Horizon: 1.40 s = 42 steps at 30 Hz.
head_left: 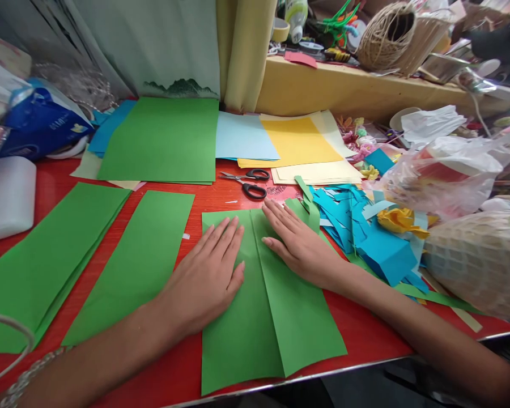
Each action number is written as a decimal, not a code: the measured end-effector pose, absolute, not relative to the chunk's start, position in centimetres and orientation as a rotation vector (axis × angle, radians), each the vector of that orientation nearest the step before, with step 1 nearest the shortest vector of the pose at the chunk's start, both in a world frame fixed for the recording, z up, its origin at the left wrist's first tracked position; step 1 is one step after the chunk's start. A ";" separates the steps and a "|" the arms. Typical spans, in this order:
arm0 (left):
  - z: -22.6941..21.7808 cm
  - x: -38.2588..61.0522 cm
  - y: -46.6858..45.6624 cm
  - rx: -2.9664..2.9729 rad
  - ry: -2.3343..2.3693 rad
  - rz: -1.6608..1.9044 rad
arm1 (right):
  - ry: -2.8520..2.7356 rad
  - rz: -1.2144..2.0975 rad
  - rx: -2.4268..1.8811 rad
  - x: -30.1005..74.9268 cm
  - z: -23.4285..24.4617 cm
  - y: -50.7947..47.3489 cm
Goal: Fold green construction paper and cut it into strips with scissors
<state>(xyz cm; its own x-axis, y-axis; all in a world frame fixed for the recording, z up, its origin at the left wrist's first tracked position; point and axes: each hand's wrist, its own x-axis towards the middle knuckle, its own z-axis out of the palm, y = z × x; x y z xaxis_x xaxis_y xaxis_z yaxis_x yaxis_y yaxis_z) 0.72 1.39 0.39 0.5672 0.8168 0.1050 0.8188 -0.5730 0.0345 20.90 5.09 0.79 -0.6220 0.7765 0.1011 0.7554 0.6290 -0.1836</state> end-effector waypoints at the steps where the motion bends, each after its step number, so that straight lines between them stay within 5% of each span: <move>1: 0.5 0.6 1.6 -2.755 -1.431 -0.192 | -2.664 0.164 -1.261 20.8 0.9 4.9; 42: -0.4 2.2 0.3 -2.666 -1.596 -0.223 | -2.776 0.125 -1.358 19.9 0.1 3.8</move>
<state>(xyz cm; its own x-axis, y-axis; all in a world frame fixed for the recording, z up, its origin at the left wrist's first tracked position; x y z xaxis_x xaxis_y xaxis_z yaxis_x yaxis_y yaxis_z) 2.15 0.33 -0.44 0.4647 0.8750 0.1359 0.8787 -0.4746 0.0509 19.85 3.76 0.09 -0.6138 0.7894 0.0080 0.7855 0.6117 -0.0939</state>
